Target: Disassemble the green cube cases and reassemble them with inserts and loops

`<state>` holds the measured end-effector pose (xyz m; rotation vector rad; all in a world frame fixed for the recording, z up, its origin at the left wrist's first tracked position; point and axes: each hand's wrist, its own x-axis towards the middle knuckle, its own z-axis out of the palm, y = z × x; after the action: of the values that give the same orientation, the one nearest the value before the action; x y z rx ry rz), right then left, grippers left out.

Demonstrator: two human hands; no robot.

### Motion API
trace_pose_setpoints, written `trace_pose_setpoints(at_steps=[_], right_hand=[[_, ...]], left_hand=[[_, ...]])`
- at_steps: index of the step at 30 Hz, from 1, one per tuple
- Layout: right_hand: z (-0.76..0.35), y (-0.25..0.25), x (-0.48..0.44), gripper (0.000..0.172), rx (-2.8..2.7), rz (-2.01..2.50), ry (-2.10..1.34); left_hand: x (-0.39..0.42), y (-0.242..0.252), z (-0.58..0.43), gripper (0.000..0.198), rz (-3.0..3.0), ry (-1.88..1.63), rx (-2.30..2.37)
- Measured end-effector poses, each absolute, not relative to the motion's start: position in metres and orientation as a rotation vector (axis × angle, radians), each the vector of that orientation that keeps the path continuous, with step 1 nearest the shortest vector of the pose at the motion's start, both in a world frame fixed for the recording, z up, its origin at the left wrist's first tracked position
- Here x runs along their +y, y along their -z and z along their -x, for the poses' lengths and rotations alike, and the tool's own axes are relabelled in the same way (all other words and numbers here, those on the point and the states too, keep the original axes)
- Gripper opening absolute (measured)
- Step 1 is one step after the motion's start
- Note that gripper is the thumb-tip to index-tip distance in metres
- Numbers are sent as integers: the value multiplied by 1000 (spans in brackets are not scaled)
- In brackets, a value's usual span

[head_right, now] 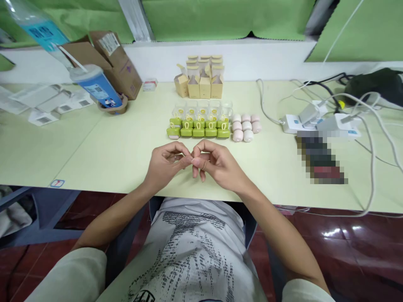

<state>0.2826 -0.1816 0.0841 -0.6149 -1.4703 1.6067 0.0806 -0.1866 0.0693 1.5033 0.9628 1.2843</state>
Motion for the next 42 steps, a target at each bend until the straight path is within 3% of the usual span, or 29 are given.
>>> trace_pose_setpoints(at_steps=[11, 27, 42], right_hand=[[-279, -82, -182, 43, -1396, 676, -1469], [-270, -86, -195, 43, -1368, 760, -1476], [-253, -73, -197, 55, -1276, 761, -1447]], left_hand=[[-193, -60, -85, 53, -1163, -1386, 947], [-199, -52, -85, 53, -1348, -1489, 1035], [-198, -51, -83, 55, -1436, -1575, 1085]])
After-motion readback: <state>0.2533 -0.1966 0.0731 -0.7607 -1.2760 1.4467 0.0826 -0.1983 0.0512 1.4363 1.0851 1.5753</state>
